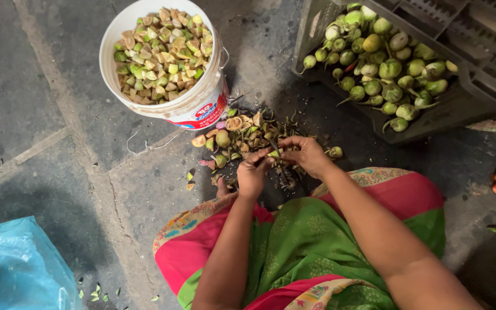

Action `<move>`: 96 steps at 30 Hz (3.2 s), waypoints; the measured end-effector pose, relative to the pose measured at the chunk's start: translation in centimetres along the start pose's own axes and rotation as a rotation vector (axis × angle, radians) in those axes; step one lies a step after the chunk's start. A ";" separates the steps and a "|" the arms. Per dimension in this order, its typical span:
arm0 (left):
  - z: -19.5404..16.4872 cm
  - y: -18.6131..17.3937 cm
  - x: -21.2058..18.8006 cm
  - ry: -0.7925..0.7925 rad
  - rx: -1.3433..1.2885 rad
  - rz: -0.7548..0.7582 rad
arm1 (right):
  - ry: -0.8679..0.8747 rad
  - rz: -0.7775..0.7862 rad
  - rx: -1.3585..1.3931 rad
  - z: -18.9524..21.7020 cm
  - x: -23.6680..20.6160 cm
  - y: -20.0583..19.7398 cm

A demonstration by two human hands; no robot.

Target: The person sits on the floor and uses a knife to cut small green vegetables into pieces. The cut pieces are placed into a white bucket, while the peels and scraps accumulate on the floor.

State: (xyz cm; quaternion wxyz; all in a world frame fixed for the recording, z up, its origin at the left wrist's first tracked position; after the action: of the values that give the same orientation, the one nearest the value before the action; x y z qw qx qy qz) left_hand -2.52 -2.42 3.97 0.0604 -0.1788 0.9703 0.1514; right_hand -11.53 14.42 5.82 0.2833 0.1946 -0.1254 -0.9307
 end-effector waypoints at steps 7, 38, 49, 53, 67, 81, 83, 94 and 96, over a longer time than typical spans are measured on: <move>2.8 -0.2 1.0 -0.122 0.047 -0.106 | 0.021 -0.028 -0.160 -1.6 1.6 -0.7; 0.1 0.3 0.3 -0.008 -0.061 -0.048 | 0.064 0.079 -0.209 2.9 0.3 0.8; 6.4 -1.7 2.6 -0.274 -0.045 -0.181 | 0.224 0.063 -0.100 -2.5 3.7 -1.5; 9.3 -2.2 2.4 -0.329 -0.038 -0.149 | 0.262 0.025 -0.132 -4.7 3.7 -2.6; -1.5 -2.4 3.6 0.069 0.783 -0.227 | 0.035 -0.142 -0.178 8.3 6.4 0.5; -2.7 -2.8 2.4 -0.035 0.879 -0.083 | -0.632 -0.313 -0.478 24.4 10.3 9.9; -2.8 -2.5 2.3 -0.033 0.941 -0.058 | -0.450 -0.455 -0.838 20.1 9.1 4.6; -3.2 0.4 2.2 -0.113 1.139 0.125 | 0.330 -0.811 -1.246 17.2 5.3 -23.1; -3.1 0.4 2.0 -0.218 1.176 0.146 | 0.234 -0.868 -1.271 15.8 5.3 -22.8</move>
State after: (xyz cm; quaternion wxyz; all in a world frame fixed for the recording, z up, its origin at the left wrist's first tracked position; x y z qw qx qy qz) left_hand -4.75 -3.66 6.67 0.2377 -0.0317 0.8893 -0.3894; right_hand -33.34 31.72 10.60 -0.0380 0.1235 0.5504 -0.8248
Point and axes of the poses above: each hand's wrist, its own x-axis towards the middle knuckle, its own y-axis out of the palm, z = x × y, the point moved 4 cm from there along x, towards the middle knuckle, and after that the axes turned 1 degree about y, right-handed, at the moved point
